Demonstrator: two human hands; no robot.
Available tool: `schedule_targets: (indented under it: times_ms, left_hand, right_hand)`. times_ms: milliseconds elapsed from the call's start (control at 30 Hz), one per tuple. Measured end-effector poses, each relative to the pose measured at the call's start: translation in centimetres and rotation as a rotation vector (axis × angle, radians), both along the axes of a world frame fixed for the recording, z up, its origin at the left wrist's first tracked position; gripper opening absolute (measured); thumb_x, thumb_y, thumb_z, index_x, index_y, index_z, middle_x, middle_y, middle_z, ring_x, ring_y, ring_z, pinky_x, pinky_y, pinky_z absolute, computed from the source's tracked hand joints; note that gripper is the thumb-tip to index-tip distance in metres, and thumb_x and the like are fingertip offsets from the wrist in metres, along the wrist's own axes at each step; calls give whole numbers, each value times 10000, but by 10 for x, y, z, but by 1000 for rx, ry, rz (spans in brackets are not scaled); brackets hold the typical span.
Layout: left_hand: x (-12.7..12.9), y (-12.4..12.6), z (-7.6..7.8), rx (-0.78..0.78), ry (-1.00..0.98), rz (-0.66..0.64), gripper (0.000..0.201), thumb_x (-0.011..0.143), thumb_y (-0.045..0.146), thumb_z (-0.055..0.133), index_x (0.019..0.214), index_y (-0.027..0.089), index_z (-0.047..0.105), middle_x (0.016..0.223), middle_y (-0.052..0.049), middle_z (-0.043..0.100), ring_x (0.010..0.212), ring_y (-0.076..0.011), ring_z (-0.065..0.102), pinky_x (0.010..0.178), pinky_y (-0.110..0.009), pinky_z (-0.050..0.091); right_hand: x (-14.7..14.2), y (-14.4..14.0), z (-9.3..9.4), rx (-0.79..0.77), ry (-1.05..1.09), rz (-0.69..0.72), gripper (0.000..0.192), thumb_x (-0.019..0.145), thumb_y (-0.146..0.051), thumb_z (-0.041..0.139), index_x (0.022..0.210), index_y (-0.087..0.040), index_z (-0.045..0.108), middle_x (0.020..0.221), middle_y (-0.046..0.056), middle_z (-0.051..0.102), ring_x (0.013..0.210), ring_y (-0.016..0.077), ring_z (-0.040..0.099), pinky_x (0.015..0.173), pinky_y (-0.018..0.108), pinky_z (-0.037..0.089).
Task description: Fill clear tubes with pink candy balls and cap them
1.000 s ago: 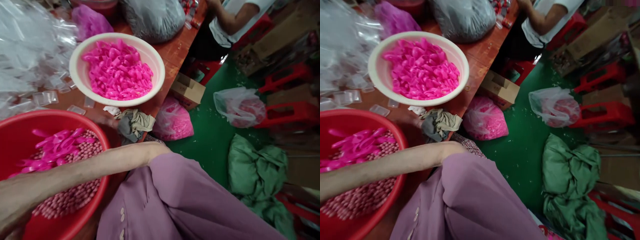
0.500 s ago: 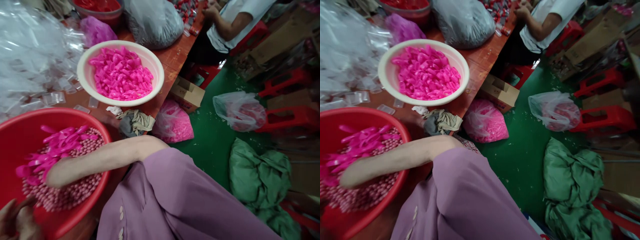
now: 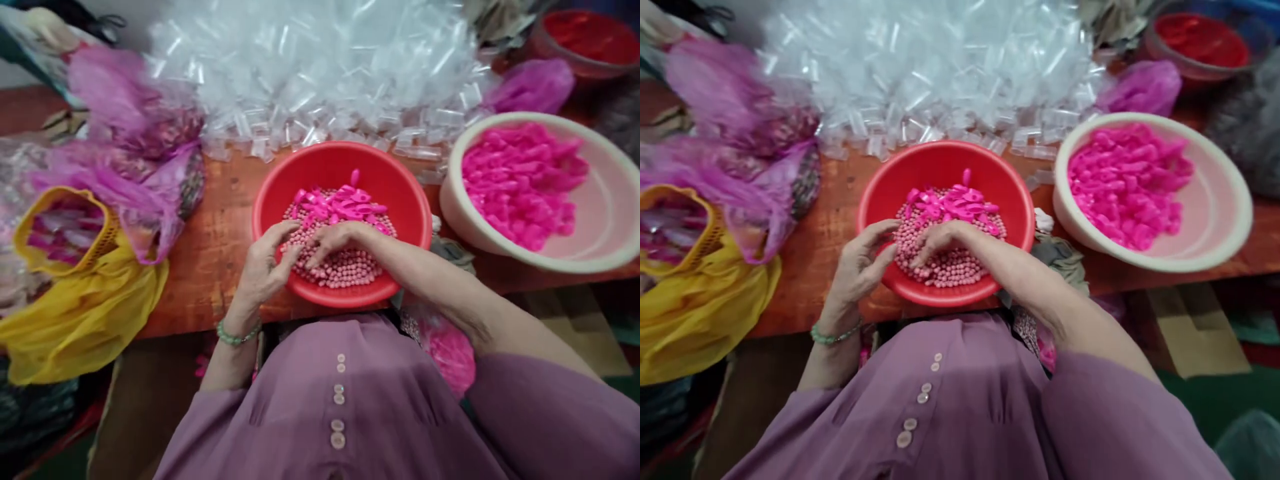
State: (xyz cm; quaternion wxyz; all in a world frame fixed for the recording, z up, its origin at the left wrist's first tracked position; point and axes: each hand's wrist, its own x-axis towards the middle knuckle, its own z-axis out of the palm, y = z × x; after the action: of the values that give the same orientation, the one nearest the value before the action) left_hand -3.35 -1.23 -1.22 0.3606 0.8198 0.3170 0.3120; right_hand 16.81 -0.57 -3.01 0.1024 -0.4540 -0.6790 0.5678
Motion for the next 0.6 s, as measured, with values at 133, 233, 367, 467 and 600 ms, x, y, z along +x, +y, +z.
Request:
schedule_targets:
  times_ms: [133,233,367,467,600]
  left_hand:
    - [-9,1,4,58,126,-94,565,815,328,696,1314,105,555,1372,-205,573,1306,-302,531,1106,-477,431]
    - [-2,1,7,15,125,-137,474,818,318,706,1248,135,627,1353,-190,589,1282,-293,554,1094,-478,437]
    - [12,0,9,-94,17,-143,159,839,288,698,959,202,755,1305,-120,622,1227,-247,593,1069,-430,447]
    - [15,0,9,-165,-88,-100,149,812,289,731,931,203,758,1260,-107,645,1178,-236,619,1052,-424,452]
    - [13,-1,11,-277,-194,-99,150,818,271,713,914,156,704,1230,-127,651,1139,-228,629,1005,-394,479]
  right_hand:
    - [12,11,5,-182,130,142,290,809,-430,692,731,-151,667,696,2,679,640,117,588,653,264,471]
    - [17,9,10,-293,368,87,341,767,-472,735,770,-139,664,702,-5,647,611,94,542,655,264,460]
    - [22,5,9,-379,461,-16,370,752,-484,757,764,-129,655,652,-20,610,558,74,520,559,221,437]
    - [25,0,12,-412,466,-96,394,742,-501,763,835,-130,666,687,-16,625,565,78,560,501,196,438]
    - [30,-9,25,-378,459,-172,413,749,-517,755,896,-142,664,737,-9,640,587,84,583,493,191,461]
